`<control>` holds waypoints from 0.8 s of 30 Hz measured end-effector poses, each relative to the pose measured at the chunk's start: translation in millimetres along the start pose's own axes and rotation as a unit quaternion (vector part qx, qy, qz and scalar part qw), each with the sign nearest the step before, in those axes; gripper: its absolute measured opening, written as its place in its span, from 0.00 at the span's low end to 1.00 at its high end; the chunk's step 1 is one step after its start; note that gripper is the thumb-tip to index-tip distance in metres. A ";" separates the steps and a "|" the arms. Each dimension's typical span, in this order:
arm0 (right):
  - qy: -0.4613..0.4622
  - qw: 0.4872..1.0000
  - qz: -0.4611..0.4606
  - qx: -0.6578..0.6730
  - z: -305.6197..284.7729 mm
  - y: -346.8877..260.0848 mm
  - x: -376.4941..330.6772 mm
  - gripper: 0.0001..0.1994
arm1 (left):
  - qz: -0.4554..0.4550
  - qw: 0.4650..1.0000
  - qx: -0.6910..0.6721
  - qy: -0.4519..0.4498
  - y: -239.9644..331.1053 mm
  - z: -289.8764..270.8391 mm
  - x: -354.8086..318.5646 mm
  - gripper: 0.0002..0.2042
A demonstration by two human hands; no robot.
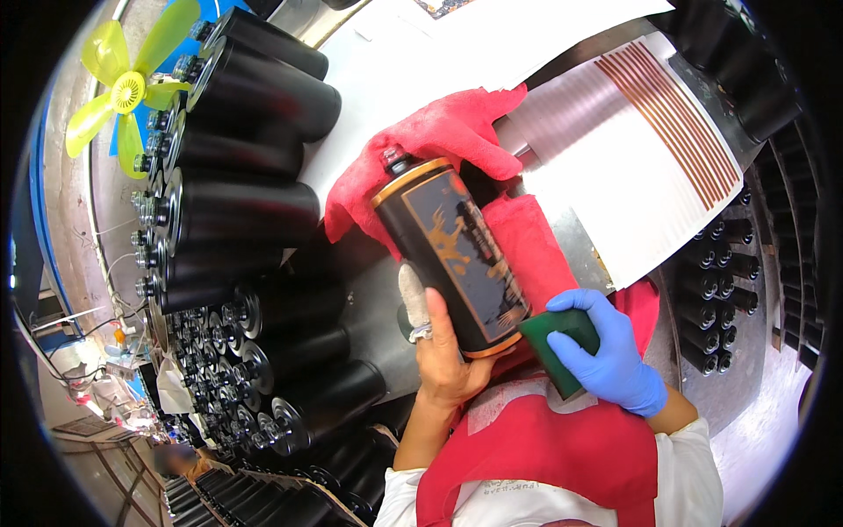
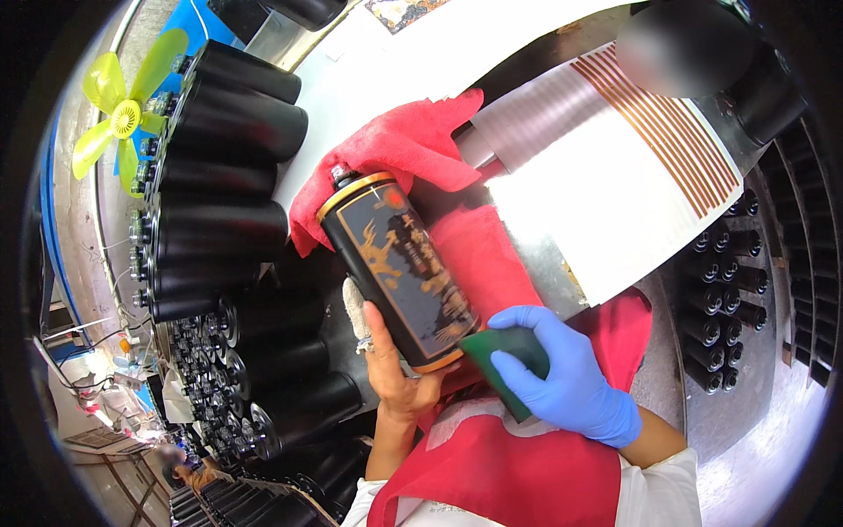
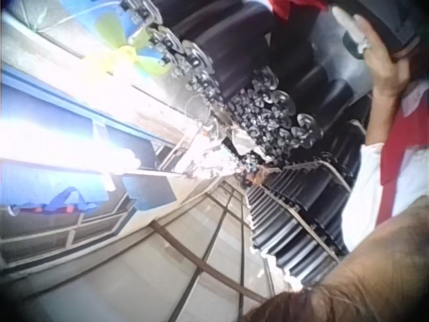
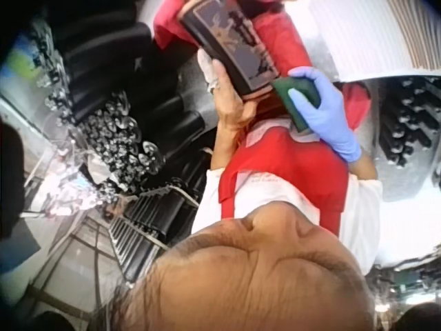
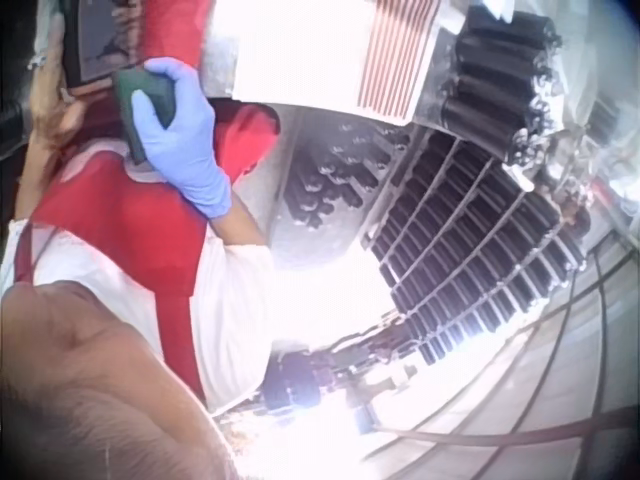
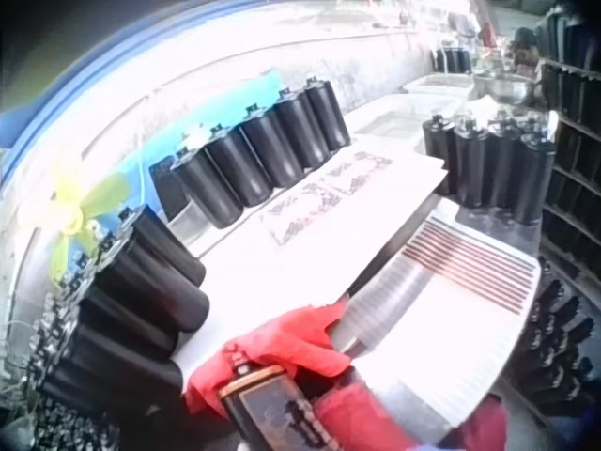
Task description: The person applies decorative stickers and copper-colored bands to black cylindrical containers. They use a green sponge to smooth the stickers and press the bands onto the containers, working one at a time in a repetitive assembly sequence.
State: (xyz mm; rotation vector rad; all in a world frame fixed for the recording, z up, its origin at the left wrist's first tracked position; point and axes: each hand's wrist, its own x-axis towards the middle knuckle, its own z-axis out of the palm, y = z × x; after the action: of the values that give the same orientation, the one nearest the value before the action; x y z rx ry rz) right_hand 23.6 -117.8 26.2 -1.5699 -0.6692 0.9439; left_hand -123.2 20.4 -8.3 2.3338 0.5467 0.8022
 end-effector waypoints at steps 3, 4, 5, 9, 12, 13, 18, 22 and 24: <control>0.013 0.999 0.032 0.019 -3.8 10.0 5.4 0.14 | -0.040 0.999 -0.017 0.003 -15.7 0.3 -17.0 0.43; 0.019 0.999 0.035 0.016 -4.3 14.7 7.3 0.14 | -0.063 0.997 -0.049 0.004 -21.8 3.8 -22.5 0.39; 0.026 0.999 0.036 0.011 -5.1 19.6 9.1 0.14 | -0.066 0.997 -0.024 -0.020 -22.2 2.2 -22.2 0.38; 0.087 0.995 0.012 -0.040 -8.9 23.8 11.4 0.14 | -0.084 0.992 0.060 -0.078 -8.5 -14.4 -4.6 0.45; 0.048 0.987 -0.112 -0.103 -5.8 0.3 5.2 0.14 | -0.104 0.994 0.006 -0.025 13.6 -9.7 6.0 0.48; 0.021 0.969 -0.191 -0.156 1.2 -4.6 2.8 0.14 | -0.061 0.998 -0.025 -0.010 17.7 -1.8 13.9 0.50; -0.036 0.998 -0.051 0.009 3.8 8.9 -0.4 0.14 | -0.026 0.993 -0.113 -0.035 3.8 -0.1 0.3 0.50; 0.023 0.997 0.049 0.049 -5.5 26.0 5.8 0.14 | -0.040 0.983 -0.176 -0.045 -13.8 -2.5 -8.4 0.49; 0.039 0.998 0.038 -0.010 -8.8 28.1 7.1 0.14 | -0.086 0.973 -0.208 -0.050 -22.4 0.3 -13.2 0.49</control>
State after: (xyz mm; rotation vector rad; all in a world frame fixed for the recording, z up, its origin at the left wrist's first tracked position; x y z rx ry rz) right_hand 32.7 -122.4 -2.3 -1.6522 -0.5689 0.9293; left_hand -136.8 29.5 -28.6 1.9025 0.4762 0.6422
